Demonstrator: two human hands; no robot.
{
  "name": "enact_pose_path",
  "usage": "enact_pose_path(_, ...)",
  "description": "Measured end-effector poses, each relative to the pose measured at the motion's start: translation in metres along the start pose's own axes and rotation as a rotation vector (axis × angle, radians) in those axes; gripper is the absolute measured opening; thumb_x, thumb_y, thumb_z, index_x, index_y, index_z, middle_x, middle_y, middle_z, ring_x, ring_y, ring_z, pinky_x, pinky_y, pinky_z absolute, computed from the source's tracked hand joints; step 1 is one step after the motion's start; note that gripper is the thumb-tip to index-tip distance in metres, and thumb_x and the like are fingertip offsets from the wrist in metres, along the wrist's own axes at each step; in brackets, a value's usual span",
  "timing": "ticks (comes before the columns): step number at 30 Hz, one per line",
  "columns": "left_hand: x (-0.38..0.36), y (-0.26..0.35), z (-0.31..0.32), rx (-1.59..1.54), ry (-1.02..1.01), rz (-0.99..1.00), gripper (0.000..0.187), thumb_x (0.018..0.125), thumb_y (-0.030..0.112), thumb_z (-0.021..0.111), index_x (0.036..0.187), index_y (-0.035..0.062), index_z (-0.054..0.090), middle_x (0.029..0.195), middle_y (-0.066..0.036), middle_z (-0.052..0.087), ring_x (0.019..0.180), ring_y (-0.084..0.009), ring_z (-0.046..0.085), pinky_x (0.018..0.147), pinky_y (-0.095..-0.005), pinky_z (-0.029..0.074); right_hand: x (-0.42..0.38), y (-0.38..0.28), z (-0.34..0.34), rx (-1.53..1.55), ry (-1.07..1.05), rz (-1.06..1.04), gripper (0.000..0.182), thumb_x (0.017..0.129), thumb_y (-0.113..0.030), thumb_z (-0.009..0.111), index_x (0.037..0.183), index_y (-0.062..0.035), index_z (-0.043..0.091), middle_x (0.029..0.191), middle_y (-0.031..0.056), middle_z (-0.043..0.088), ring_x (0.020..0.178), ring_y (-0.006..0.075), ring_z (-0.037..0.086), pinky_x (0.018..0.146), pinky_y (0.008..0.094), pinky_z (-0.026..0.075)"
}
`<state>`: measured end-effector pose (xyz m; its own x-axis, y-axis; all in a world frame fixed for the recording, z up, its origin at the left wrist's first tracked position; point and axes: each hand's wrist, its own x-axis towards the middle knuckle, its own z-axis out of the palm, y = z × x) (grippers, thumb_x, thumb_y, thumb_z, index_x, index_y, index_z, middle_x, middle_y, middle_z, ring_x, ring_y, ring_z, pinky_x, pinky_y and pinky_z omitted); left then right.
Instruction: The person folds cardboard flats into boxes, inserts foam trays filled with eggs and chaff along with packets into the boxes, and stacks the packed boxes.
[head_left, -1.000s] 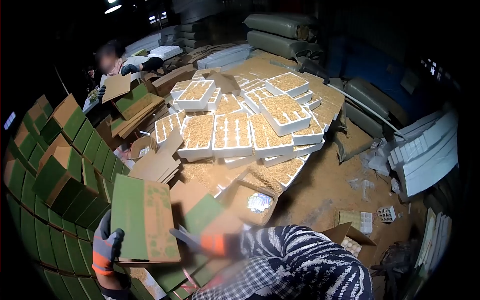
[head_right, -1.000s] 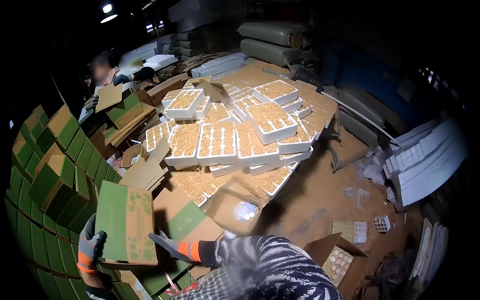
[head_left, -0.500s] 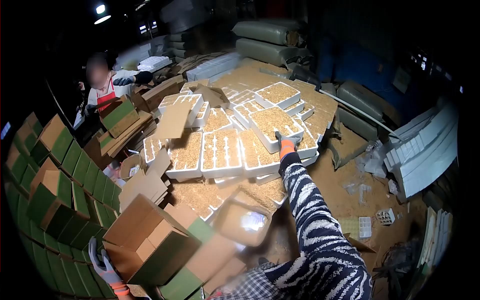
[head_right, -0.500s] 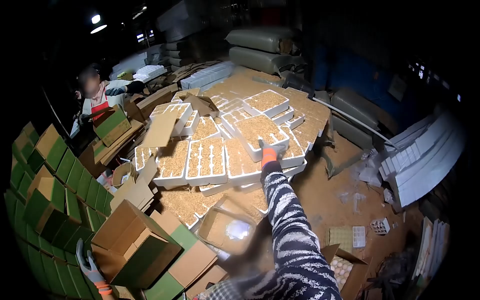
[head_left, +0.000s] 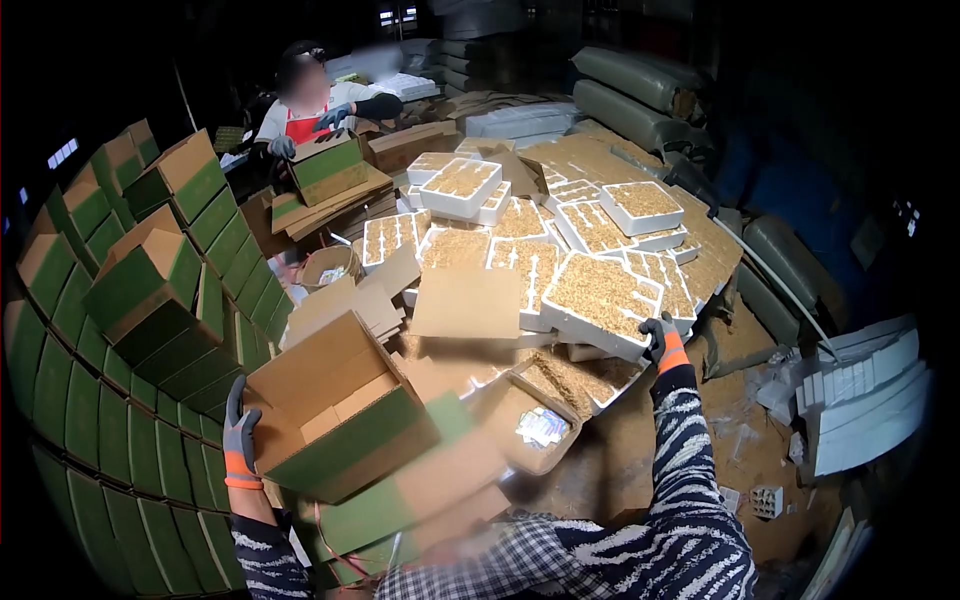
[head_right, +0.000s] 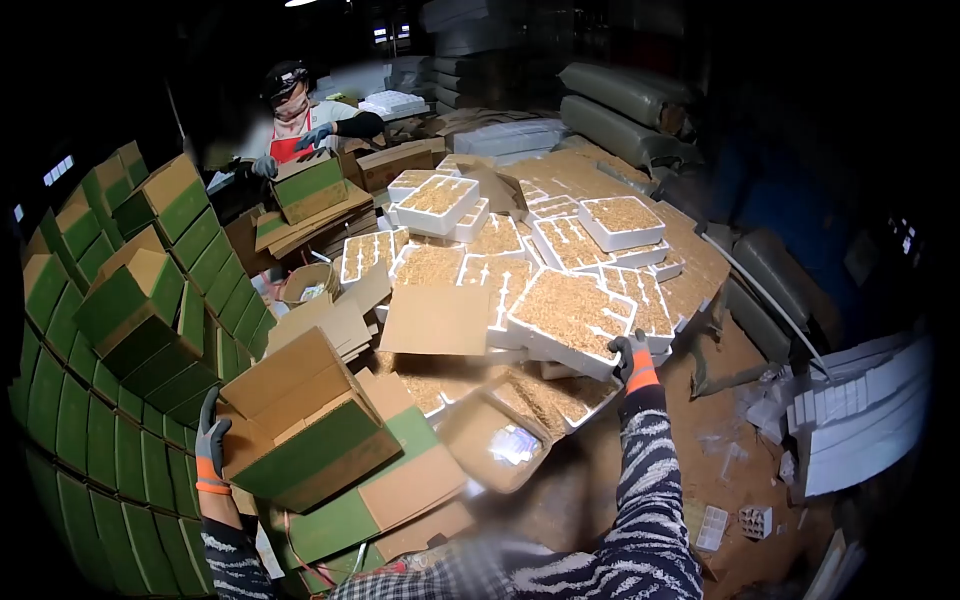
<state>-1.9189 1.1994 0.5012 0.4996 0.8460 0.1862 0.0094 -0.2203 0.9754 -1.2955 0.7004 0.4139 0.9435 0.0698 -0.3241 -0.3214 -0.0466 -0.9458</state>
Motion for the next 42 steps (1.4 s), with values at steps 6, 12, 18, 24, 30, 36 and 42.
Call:
enact_pose_path(6,-0.002,-0.006,0.009,0.001,-0.007,0.010,0.069,0.077,0.003,0.056,0.146,0.0061,0.046,0.146,-0.008,0.048,0.139,-0.0220,0.037,0.117,-0.0324,0.025,-0.036,0.045,0.015,0.423,-0.273,-0.036,0.020,0.084,-0.017,0.067,0.102,-0.0119,0.059,0.095,0.0096,0.063,0.077,0.0276,0.063,0.066,0.0445,0.054)
enact_pose_path(12,0.004,-0.026,0.021,-0.193,0.032,-0.022,0.058,0.090,0.011,0.062,0.146,0.0036,0.045,0.143,-0.009,0.050,0.131,-0.0202,0.046,0.110,-0.0305,0.036,-0.141,-0.031,0.041,0.572,-0.574,-0.100,0.023,0.086,-0.007,0.065,0.109,-0.0057,0.064,0.109,0.0087,0.064,0.105,0.0254,0.063,0.092,0.0434,0.053)
enact_pose_path(18,0.004,-0.012,0.048,-0.270,0.096,-0.061,0.060,0.095,0.025,0.062,0.145,-0.0018,0.042,0.144,-0.012,0.048,0.131,-0.0214,0.046,0.110,-0.0314,0.036,-0.211,-0.138,0.141,-0.527,-0.842,-1.335,0.049,0.091,-0.013,0.063,0.138,-0.0096,0.051,0.132,0.0101,0.058,0.104,0.0170,0.060,0.088,0.0276,0.049)
enact_pose_path(24,0.002,-0.021,0.045,-0.420,0.134,-0.130,0.068,0.094,0.034,0.067,0.145,-0.0031,0.041,0.140,-0.014,0.050,0.117,-0.0206,0.054,0.099,-0.0298,0.044,-0.304,-0.150,0.286,-0.568,-1.298,-0.908,0.034,0.088,-0.017,0.066,0.122,-0.0112,0.065,0.130,0.0087,0.052,0.094,0.0164,0.058,0.085,0.0273,0.048)
enact_pose_path(30,-0.012,-0.011,0.006,-0.343,0.204,-0.185,0.080,0.067,-0.015,0.047,0.145,0.0013,0.044,0.135,-0.012,0.054,0.066,-0.0096,0.056,0.057,-0.0197,0.047,-0.314,-0.074,0.388,-1.013,-1.486,-1.004,0.039,0.078,-0.026,0.071,0.113,-0.0082,0.068,0.100,0.0176,0.066,0.085,0.0303,0.064,0.077,0.0376,0.051)
enact_pose_path(36,-0.014,-0.011,-0.010,-0.249,0.170,-0.187,0.077,0.067,-0.011,0.043,0.143,0.0016,0.047,0.133,-0.010,0.056,0.081,-0.0119,0.059,0.062,-0.0196,0.049,-0.338,-0.045,0.393,-1.529,-1.104,-1.473,0.021,0.081,-0.024,0.065,0.095,-0.0121,0.076,0.099,0.0168,0.072,0.090,0.0353,0.068,0.078,0.0430,0.054)
enact_pose_path(42,-0.016,0.006,-0.024,-0.298,0.048,-0.212,0.086,0.061,-0.011,0.043,0.146,0.0011,0.044,0.137,-0.014,0.054,0.114,-0.0219,0.059,0.078,-0.0197,0.051,-0.261,-0.035,0.289,-0.647,-0.695,-1.230,0.027,0.090,-0.029,0.064,0.111,-0.0134,0.063,0.101,0.0130,0.065,0.092,0.0348,0.065,0.080,0.0435,0.052)
